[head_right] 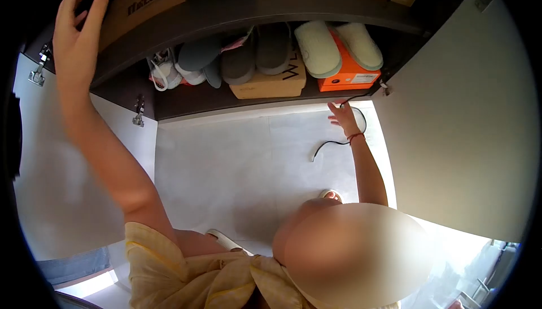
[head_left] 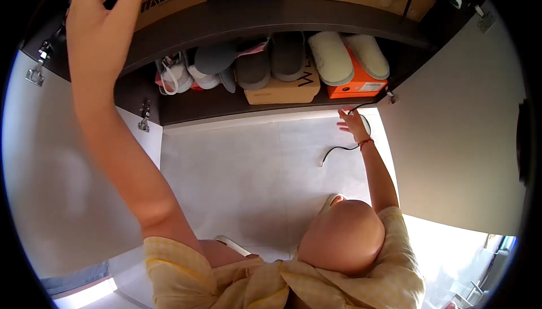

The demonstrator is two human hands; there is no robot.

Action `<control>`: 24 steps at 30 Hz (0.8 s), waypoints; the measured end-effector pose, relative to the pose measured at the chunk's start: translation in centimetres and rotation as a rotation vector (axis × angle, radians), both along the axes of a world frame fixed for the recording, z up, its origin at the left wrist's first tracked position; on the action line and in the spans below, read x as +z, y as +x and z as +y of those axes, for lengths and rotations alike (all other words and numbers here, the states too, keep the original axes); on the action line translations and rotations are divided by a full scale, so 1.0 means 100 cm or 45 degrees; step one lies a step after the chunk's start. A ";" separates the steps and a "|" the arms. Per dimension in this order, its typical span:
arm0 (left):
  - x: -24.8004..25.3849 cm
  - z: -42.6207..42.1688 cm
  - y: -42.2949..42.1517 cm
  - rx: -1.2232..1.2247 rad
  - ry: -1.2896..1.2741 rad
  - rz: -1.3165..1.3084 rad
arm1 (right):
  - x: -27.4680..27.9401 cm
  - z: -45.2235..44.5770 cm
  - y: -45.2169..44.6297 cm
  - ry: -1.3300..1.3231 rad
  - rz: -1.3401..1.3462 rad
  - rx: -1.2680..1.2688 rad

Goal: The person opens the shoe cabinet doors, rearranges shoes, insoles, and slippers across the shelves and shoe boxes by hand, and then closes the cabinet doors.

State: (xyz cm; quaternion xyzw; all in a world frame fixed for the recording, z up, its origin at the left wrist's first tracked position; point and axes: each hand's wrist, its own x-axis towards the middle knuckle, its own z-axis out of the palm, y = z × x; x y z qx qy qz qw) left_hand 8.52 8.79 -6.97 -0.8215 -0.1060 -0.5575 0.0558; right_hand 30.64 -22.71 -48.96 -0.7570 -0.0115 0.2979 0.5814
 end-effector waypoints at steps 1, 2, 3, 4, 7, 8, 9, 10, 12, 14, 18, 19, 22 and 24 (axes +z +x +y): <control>-0.001 -0.006 -0.001 -0.046 0.056 0.010 | 0.002 0.007 0.000 0.006 0.000 0.008; -0.001 -0.005 -0.001 -0.102 0.038 0.008 | 0.007 0.011 0.000 0.108 -0.077 0.031; 0.000 0.001 -0.001 -0.199 -0.073 0.057 | 0.019 0.017 -0.003 0.208 -0.153 0.053; -0.001 0.006 0.000 -0.291 -0.209 0.129 | 0.043 0.024 -0.011 0.210 -0.318 0.301; -0.011 0.007 0.003 -0.462 -0.410 0.609 | 0.171 0.045 -0.069 0.233 -0.503 0.925; -0.026 0.012 0.007 -0.533 -0.475 0.824 | 0.218 0.055 -0.094 0.266 -0.538 0.994; -0.043 0.008 0.014 -0.739 -0.392 0.937 | 0.253 0.063 -0.109 0.349 -0.508 1.068; -0.057 0.003 0.023 -0.954 -0.291 1.040 | 0.277 0.070 -0.124 0.495 -0.436 1.062; -0.074 -0.006 0.024 -1.320 -0.419 1.580 | 0.326 0.084 -0.142 0.708 -0.563 1.135; -0.092 -0.003 0.032 -1.904 -0.819 1.926 | 0.367 0.101 -0.148 0.934 -0.606 1.181; -0.044 0.014 0.021 -1.496 -1.100 2.103 | 0.433 0.151 -0.137 1.194 -0.553 1.134; -0.043 0.027 0.018 -1.602 -1.224 1.760 | 0.448 0.164 -0.135 1.222 -0.530 1.136; -0.046 0.057 0.023 -1.857 -1.396 0.609 | 0.485 0.208 -0.134 1.378 -0.287 1.122; -0.037 0.073 0.024 -1.964 -1.299 0.133 | 0.500 0.241 -0.119 1.454 -0.460 1.008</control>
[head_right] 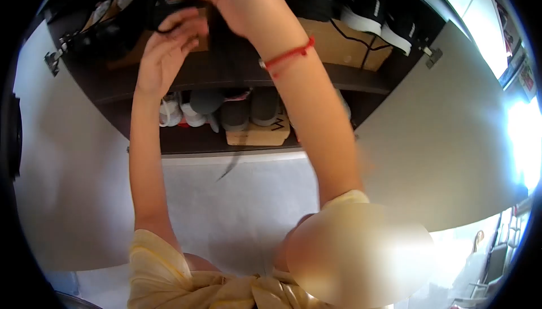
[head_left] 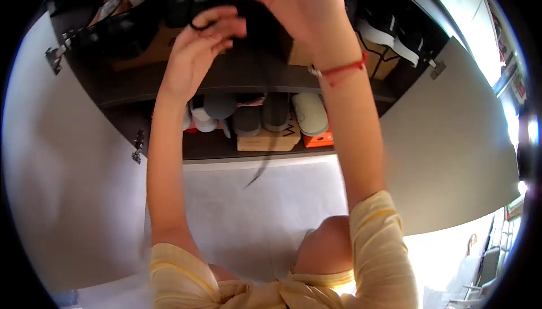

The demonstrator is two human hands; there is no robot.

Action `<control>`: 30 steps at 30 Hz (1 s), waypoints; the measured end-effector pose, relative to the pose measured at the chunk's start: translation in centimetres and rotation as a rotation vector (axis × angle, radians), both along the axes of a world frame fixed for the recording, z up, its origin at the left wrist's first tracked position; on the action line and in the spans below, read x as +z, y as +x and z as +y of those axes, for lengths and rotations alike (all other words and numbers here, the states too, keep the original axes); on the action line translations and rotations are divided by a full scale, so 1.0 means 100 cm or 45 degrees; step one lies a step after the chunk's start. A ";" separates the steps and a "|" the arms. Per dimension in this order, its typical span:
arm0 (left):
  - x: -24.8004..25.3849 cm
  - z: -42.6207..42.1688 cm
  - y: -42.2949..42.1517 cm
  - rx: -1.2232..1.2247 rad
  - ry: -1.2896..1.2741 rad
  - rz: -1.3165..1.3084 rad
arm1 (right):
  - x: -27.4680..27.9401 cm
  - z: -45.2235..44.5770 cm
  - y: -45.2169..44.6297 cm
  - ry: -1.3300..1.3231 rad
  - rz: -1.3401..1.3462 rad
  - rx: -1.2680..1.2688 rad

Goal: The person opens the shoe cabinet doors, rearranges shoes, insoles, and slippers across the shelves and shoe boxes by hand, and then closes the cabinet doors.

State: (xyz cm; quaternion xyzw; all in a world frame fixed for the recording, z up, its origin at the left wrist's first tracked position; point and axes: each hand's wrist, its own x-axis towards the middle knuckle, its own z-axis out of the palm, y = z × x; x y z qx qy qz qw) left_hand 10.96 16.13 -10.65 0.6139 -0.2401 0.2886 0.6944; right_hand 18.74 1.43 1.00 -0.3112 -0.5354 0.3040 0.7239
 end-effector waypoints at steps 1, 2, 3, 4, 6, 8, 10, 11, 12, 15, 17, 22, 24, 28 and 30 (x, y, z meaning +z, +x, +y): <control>0.009 0.004 -0.006 0.034 0.017 -0.073 | 0.002 0.015 0.006 0.122 0.078 -0.030; 0.013 0.007 -0.006 0.061 0.025 -0.074 | 0.002 0.027 0.013 0.193 0.255 -0.062; 0.017 0.011 -0.003 0.171 0.030 -0.211 | -0.009 0.043 0.028 0.297 0.340 -0.071; 0.017 0.015 0.001 0.276 0.035 -0.341 | -0.024 0.048 0.027 0.297 0.351 -0.050; 0.007 0.025 0.015 0.278 -0.016 -0.156 | -0.053 0.050 0.025 0.108 0.183 -0.458; 0.006 0.016 0.021 0.456 0.220 0.295 | -0.082 0.040 0.033 -0.130 0.028 -0.534; -0.009 0.006 0.038 0.814 0.640 0.388 | -0.109 0.028 0.055 -0.368 -0.119 -0.620; -0.020 -0.005 0.038 1.076 0.823 0.305 | -0.123 0.023 0.069 -0.601 -0.490 -0.783; -0.032 -0.003 0.046 1.208 1.017 0.332 | -0.132 0.019 0.080 -0.828 -0.865 -0.933; -0.064 -0.006 0.059 1.453 1.409 0.544 | -0.141 0.016 0.101 -1.212 -0.958 -1.055; -0.083 -0.006 0.066 1.559 1.508 0.541 | -0.143 0.016 0.101 -1.233 -0.945 -1.019; -0.071 -0.016 0.061 1.429 1.614 0.627 | -0.139 0.019 0.093 -1.194 -0.954 -0.923; -0.072 -0.010 0.058 1.409 1.637 0.613 | -0.169 0.037 0.103 -1.083 -1.060 -1.024; -0.042 0.014 0.024 1.089 1.135 0.578 | -0.216 0.098 0.164 -1.254 -1.706 -1.224; -0.015 0.018 -0.004 0.635 1.015 1.051 | -0.188 0.090 0.137 -1.454 -1.382 -1.396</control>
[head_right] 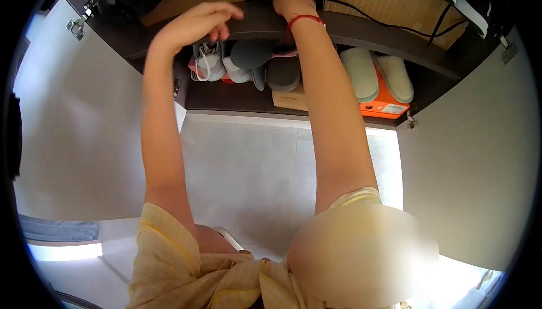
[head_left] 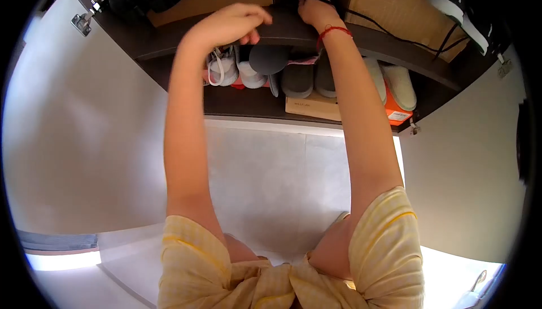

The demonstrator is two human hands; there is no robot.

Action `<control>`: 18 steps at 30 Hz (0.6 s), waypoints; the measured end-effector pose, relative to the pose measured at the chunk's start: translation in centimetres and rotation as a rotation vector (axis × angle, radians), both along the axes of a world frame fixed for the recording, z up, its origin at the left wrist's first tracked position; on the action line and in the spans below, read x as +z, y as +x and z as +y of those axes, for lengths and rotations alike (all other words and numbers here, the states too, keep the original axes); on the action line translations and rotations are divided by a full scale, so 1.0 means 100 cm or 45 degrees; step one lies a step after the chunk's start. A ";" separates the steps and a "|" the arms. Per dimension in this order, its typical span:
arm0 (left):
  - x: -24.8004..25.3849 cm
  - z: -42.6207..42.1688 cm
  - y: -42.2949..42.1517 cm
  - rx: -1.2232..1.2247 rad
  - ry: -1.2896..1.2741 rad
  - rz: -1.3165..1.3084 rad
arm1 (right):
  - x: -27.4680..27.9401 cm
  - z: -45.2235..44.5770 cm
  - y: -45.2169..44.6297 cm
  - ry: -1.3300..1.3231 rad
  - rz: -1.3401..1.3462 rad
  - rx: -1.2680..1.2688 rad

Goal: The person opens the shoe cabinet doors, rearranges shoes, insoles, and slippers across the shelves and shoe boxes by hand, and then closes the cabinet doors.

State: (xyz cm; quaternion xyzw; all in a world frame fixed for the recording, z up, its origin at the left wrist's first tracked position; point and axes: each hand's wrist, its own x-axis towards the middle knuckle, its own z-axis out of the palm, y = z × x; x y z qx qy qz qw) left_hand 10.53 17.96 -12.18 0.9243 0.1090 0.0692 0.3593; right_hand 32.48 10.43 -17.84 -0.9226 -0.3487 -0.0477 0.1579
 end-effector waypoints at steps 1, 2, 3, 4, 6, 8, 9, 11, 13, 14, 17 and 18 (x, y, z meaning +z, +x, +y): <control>0.008 -0.002 -0.009 -0.093 -0.016 0.182 | 0.001 -0.002 -0.004 0.133 -0.010 -0.008; 0.011 -0.006 -0.018 -0.182 -0.037 0.360 | 0.003 -0.007 -0.006 0.135 -0.008 -0.004; 0.007 -0.011 -0.022 -0.209 -0.045 0.485 | 0.014 -0.019 -0.016 0.147 0.093 0.045; -0.001 -0.016 -0.023 -0.233 -0.055 0.605 | 0.026 -0.030 -0.025 0.158 0.189 0.096; -0.039 -0.012 -0.018 -0.095 0.082 0.773 | 0.043 -0.046 -0.033 0.078 0.273 0.148; -0.087 -0.001 -0.013 0.182 0.832 0.494 | 0.052 -0.061 -0.041 -0.075 0.117 0.163; -0.094 -0.001 -0.010 0.183 0.826 0.495 | 0.063 -0.069 -0.048 -0.088 0.141 0.162; -0.105 0.000 -0.003 0.408 0.762 0.443 | 0.072 -0.074 -0.053 -0.055 0.144 0.095; -0.122 0.005 0.007 0.396 0.472 0.358 | 0.065 -0.072 -0.054 -0.089 0.033 0.114; -0.132 0.008 0.012 0.381 0.189 0.274 | 0.060 -0.070 -0.055 -0.117 -0.075 0.134; -0.154 0.006 0.027 0.474 -0.875 -0.001 | 0.060 -0.068 -0.055 -0.179 -0.171 0.176; -0.147 0.004 0.025 0.475 -0.890 -0.010 | 0.062 -0.067 -0.054 -0.199 -0.152 0.195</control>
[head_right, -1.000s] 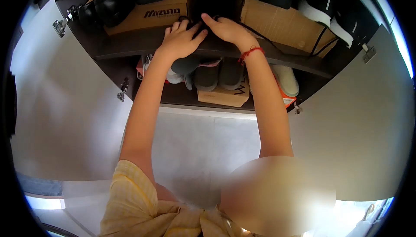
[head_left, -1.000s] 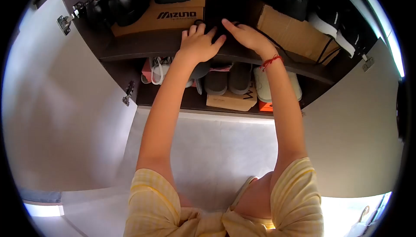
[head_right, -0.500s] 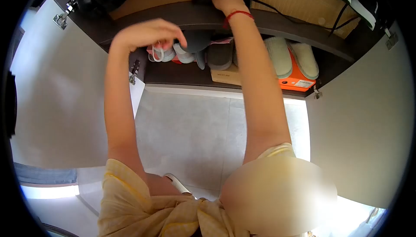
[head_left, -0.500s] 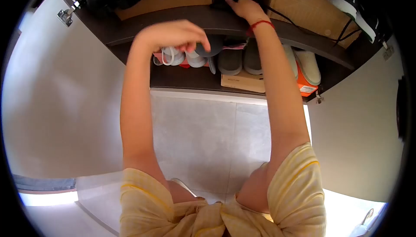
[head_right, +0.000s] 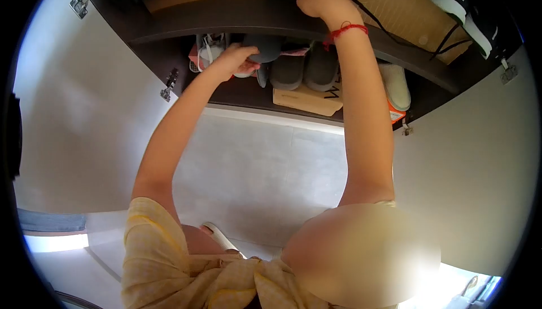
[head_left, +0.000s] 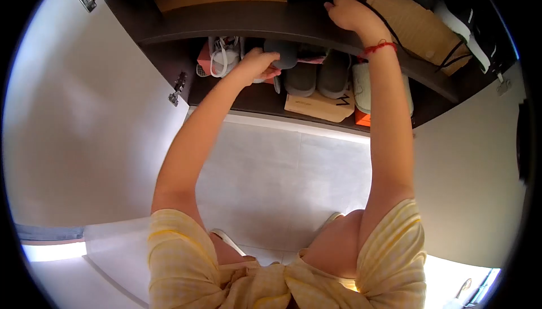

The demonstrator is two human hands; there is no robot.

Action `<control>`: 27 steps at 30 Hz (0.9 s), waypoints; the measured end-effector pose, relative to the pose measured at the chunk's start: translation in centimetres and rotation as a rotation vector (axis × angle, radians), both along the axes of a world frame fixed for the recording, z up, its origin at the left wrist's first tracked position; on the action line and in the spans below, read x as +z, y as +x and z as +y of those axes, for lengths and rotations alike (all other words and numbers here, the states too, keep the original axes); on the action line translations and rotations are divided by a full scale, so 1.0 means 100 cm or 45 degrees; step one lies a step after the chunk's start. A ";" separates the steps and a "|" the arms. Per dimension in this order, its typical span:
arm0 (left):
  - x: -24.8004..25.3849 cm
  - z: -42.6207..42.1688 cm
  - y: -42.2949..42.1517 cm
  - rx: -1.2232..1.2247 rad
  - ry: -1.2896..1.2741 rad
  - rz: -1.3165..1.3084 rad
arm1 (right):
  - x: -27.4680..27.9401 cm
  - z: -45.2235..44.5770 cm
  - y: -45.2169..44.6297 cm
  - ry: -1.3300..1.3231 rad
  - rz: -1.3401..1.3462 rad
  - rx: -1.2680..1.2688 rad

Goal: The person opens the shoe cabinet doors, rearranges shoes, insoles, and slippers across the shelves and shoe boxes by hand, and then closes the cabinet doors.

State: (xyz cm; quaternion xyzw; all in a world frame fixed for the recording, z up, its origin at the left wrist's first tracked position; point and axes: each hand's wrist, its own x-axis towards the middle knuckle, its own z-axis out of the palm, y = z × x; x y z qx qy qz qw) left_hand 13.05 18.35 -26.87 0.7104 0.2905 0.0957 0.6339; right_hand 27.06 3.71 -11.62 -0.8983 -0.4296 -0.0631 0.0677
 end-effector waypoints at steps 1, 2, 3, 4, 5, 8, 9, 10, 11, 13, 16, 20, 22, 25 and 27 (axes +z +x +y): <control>0.016 -0.003 -0.005 -0.103 -0.220 -0.022 | 0.006 -0.003 -0.005 -0.011 -0.007 0.004; 0.027 -0.004 -0.010 -0.208 -0.437 -0.041 | 0.014 -0.010 -0.010 -0.068 -0.046 -0.020; 0.031 -0.002 -0.014 -0.227 -0.458 0.010 | 0.022 -0.015 -0.016 -0.124 -0.082 -0.043; 0.042 -0.002 -0.022 -0.226 -0.463 0.009 | 0.031 -0.020 -0.019 -0.128 -0.082 -0.042; 0.056 -0.002 -0.034 -0.320 -0.241 0.174 | 0.039 -0.025 -0.020 -0.172 0.260 -0.128; 0.084 0.012 -0.056 -0.488 0.193 0.491 | 0.054 -0.040 -0.042 -0.163 0.722 -0.011; 0.091 0.019 -0.064 -0.561 0.405 0.641 | 0.055 -0.043 -0.047 -0.111 0.836 0.192; 0.104 0.018 -0.075 -0.504 0.475 0.743 | 0.052 -0.043 -0.047 -0.110 0.839 0.191; 0.120 0.017 -0.086 -0.570 0.649 0.820 | 0.047 -0.042 -0.046 -0.020 0.816 0.285; 0.149 0.013 -0.108 -0.516 0.779 0.843 | 0.038 -0.040 -0.043 0.068 0.795 0.381; 0.165 0.015 -0.147 -0.336 0.959 0.636 | 0.029 -0.035 -0.038 0.070 0.900 0.693; 0.183 0.041 -0.166 -0.348 1.068 0.197 | 0.015 -0.022 -0.058 -0.078 0.789 0.859; 0.192 0.050 -0.167 -0.326 0.938 0.198 | 0.011 -0.016 -0.076 -0.189 0.731 0.834; 0.188 0.056 -0.171 -0.421 0.987 -0.331 | -0.017 0.000 -0.087 -0.216 1.283 1.058; 0.183 0.065 -0.171 -0.481 1.008 -0.406 | -0.045 0.011 -0.101 -0.162 1.359 1.012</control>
